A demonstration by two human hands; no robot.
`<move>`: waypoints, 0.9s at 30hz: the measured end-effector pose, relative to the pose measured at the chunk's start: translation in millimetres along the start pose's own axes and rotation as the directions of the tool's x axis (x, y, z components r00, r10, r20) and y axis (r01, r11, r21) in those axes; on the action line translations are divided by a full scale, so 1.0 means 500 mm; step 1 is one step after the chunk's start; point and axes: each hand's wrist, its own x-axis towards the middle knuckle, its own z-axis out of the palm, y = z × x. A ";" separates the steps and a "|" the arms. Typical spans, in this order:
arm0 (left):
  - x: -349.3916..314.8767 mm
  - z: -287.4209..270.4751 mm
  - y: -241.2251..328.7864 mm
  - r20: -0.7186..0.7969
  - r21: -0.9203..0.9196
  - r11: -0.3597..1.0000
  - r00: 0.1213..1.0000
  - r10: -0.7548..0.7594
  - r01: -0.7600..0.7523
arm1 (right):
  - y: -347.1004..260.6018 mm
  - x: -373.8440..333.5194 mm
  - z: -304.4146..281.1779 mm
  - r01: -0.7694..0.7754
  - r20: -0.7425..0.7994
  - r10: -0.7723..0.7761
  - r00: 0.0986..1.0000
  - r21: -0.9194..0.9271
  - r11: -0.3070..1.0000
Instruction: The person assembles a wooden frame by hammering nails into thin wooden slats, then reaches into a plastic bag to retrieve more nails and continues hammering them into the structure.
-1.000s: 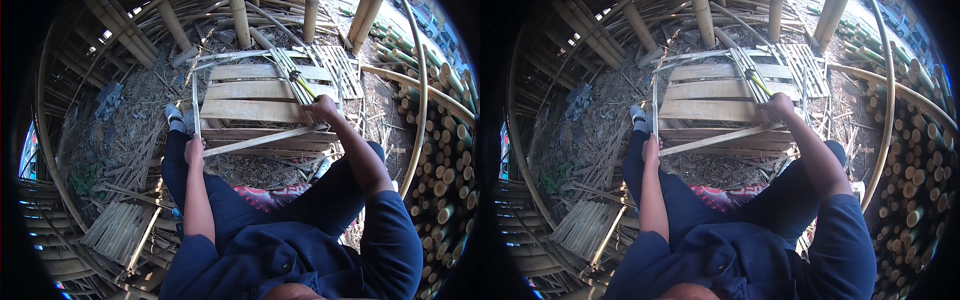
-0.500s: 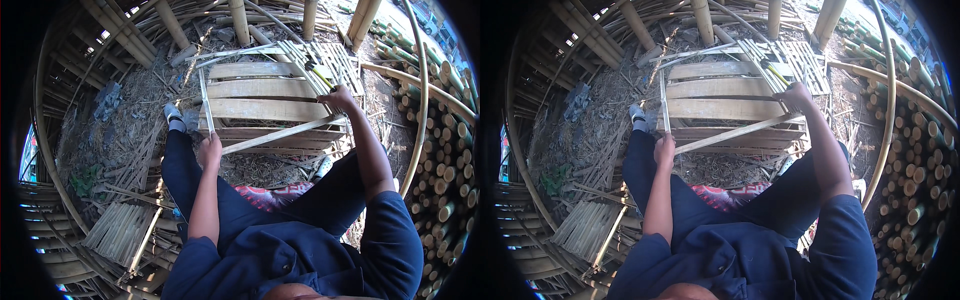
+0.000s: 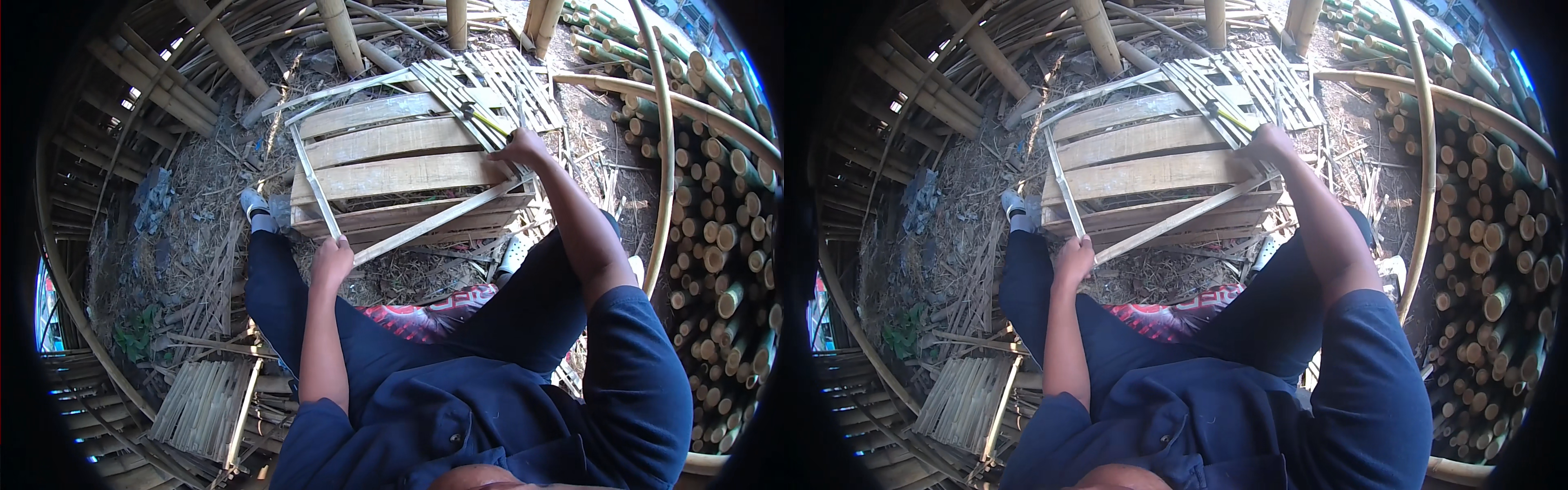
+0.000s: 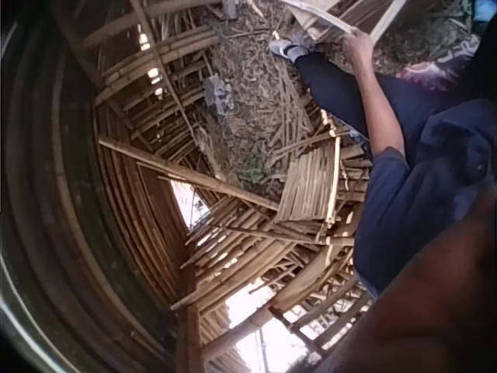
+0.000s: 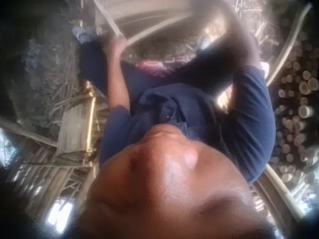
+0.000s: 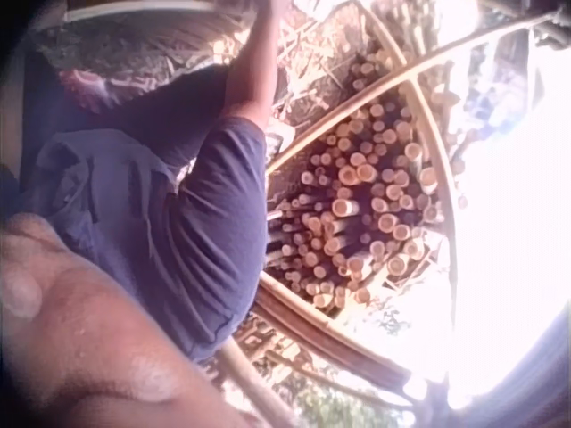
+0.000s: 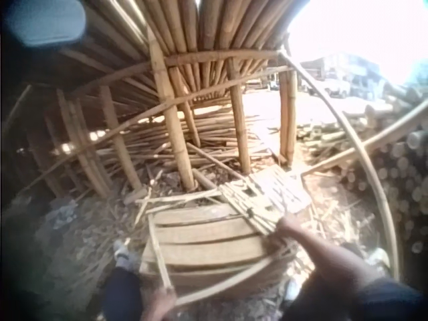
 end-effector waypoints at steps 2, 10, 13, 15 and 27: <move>-0.028 -0.013 0.036 -0.108 0.467 0.882 0.994 -0.024 0.072 | 0.003 -0.010 0.001 -0.017 -0.022 0.015 1.000 -0.054 0.998; 0.019 0.023 0.326 0.143 0.260 0.635 0.680 0.720 -0.727 | 0.002 -0.014 0.003 0.005 -0.068 -0.014 0.998 -0.141 0.990; 0.091 0.117 0.435 0.169 0.111 0.520 0.532 0.830 -0.847 | -0.002 -0.030 -0.025 -0.023 -0.018 0.021 1.000 -0.110 0.994; 0.128 0.185 0.493 0.153 -0.034 0.447 0.438 0.886 -0.894 | 0.010 -0.040 -0.044 -0.050 -0.069 0.043 0.997 -0.099 0.994; 0.168 0.386 0.523 0.219 -0.293 0.092 0.027 0.975 -0.952 | 0.171 -0.117 -0.088 -0.335 -0.066 0.359 0.931 0.238 0.912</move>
